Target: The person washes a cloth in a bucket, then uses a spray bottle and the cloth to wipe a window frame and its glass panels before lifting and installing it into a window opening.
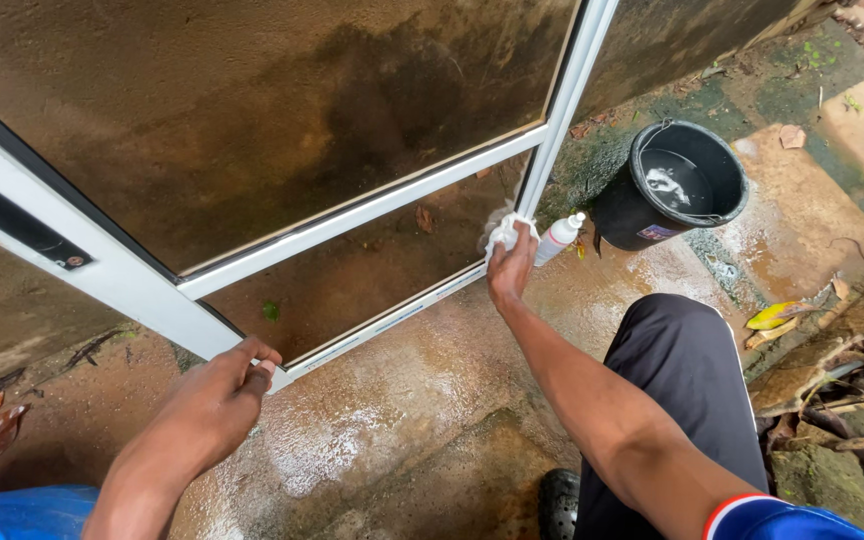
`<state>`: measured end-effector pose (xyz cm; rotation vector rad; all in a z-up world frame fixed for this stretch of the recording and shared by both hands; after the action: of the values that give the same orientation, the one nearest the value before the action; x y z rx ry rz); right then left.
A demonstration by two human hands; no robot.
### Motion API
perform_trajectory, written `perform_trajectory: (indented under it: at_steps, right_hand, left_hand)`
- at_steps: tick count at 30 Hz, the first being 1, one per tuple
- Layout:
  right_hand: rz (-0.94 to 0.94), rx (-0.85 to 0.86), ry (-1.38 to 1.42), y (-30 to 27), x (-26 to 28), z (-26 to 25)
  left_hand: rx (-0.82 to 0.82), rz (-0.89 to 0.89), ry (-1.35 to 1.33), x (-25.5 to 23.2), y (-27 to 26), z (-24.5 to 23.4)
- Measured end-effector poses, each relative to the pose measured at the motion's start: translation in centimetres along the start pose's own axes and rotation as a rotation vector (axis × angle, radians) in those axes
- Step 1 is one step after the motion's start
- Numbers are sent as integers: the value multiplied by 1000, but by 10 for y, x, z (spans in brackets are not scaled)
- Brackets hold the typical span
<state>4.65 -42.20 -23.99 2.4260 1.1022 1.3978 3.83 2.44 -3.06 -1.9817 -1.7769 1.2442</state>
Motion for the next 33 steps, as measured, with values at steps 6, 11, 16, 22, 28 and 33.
perform_trajectory:
  at_steps: [6, 11, 16, 22, 28, 33]
  right_hand:
    - [331, 85, 273, -7, -67, 33]
    - [522, 132, 392, -9, -100, 60]
    - [572, 323, 571, -45, -88, 85]
    - [528, 675, 1263, -191, 3, 146]
    - [791, 854, 782, -324, 131, 175]
    - [1145, 847, 923, -321, 191, 152]
  left_hand:
    - [-12, -11, 52, 0, -5, -1]
    - [-19, 19, 40, -3, -12, -3]
    - [-69, 113, 17, -4, -15, -8]
    - [-185, 175, 108, 5, -16, -15]
    - [-255, 135, 89, 25, -32, -33]
    - [-257, 21, 168, 33, -40, -44]
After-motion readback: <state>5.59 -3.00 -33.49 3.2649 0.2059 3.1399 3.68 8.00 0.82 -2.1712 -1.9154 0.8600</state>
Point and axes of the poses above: each hand's wrist, its own y-axis towards the middle knuckle, its own z-axis out of the palm, x = y × z, the point moved 5 cm from there along y, towards the middle knuckle, and after that the axes turned 2 degrees about -y, right-handed, at the moved point
